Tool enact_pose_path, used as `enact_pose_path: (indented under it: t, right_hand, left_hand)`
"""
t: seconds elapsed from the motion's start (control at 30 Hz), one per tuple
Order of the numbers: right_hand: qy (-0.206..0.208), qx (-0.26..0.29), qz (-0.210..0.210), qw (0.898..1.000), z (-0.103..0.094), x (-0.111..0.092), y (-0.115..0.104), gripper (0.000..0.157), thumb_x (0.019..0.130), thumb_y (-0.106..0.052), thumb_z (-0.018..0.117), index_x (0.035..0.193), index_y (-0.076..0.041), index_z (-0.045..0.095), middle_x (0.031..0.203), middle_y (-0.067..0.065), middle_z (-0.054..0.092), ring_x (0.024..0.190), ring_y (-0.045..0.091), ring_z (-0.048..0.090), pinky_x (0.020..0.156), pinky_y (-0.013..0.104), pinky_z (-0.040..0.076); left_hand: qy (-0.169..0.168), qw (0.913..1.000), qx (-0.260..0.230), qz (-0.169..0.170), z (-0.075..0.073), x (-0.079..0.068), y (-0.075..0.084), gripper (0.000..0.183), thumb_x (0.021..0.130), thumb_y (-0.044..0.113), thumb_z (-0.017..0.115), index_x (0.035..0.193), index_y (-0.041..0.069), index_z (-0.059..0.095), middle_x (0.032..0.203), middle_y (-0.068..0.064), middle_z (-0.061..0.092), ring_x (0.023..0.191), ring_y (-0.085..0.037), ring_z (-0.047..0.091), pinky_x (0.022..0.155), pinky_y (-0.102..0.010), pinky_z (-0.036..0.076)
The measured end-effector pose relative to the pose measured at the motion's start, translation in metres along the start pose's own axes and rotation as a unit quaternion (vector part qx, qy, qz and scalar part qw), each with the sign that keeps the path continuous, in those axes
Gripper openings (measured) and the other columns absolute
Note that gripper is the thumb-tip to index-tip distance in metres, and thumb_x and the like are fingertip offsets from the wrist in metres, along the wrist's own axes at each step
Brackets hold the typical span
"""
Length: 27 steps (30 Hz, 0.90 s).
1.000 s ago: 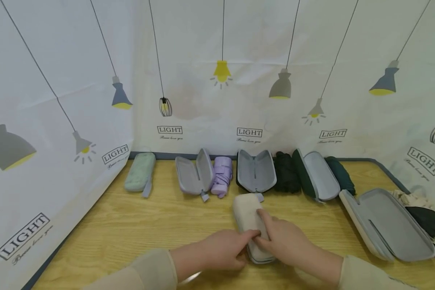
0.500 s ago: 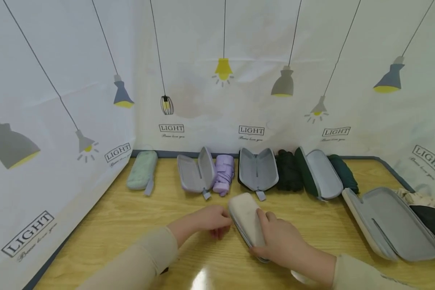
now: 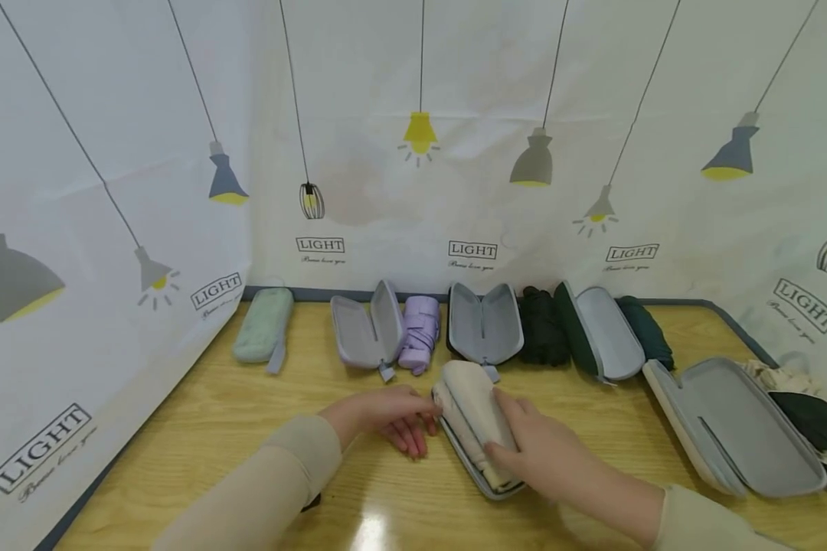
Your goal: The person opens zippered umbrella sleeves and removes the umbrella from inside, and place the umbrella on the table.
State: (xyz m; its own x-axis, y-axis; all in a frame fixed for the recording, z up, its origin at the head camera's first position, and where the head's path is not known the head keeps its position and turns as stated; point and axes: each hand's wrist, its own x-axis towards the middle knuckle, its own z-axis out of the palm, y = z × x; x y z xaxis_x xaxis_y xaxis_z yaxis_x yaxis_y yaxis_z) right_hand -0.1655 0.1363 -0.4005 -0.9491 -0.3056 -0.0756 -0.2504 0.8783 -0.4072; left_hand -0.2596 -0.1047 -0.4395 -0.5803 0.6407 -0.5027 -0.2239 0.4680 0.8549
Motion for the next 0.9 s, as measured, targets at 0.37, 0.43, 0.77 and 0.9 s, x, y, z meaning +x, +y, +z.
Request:
enact_pose_path:
  t: [0.37,0.43,0.77,0.9]
  right_hand:
    - [0.155,-0.053,-0.279,0.946,-0.012,0.006,0.009,0.043,0.076,0.012,0.057,0.113,-0.008,0.059,0.116,0.006,0.056,0.111,0.021,0.049,0.09,0.038,0.041]
    - [0.151,-0.055,-0.29,0.944,-0.013,0.009,0.008,0.037,0.075,0.013,0.058,0.104,-0.009,0.064,0.101,0.002,0.062,0.1,0.018,0.055,0.087,0.036,0.043]
    - [0.058,-0.224,-0.158,0.96,-0.001,0.017,0.001,0.061,0.075,-0.054,0.062,0.119,-0.012,0.057,0.091,-0.002,0.063,0.095,0.02,0.055,0.101,0.046,0.025]
    - [0.042,-0.278,-0.142,0.949,0.005,0.019,0.0,0.073,0.071,-0.065,0.057,0.125,-0.016,0.053,0.096,0.001,0.063,0.098,0.024,0.053,0.1,0.052,0.022]
  left_hand:
    - [0.01,0.9999,-0.006,-0.002,-0.001,0.004,-0.006,0.031,0.088,0.028,0.052,0.092,-0.001,0.06,0.075,-0.021,0.065,0.059,-0.023,0.064,0.05,-0.028,0.051]
    - [0.011,0.9999,-0.009,-0.005,-0.001,0.004,-0.006,0.03,0.087,0.027,0.052,0.092,-0.001,0.061,0.075,-0.021,0.065,0.06,-0.023,0.064,0.05,-0.028,0.051]
    - [0.008,0.9999,-0.001,-0.006,0.0,0.003,-0.003,0.03,0.087,0.028,0.052,0.093,-0.001,0.061,0.076,-0.02,0.066,0.061,-0.022,0.064,0.05,-0.027,0.051]
    - [0.014,0.9999,-0.001,-0.002,0.001,0.002,-0.001,0.03,0.087,0.026,0.052,0.093,-0.001,0.061,0.075,-0.021,0.065,0.06,-0.022,0.064,0.05,-0.027,0.051]
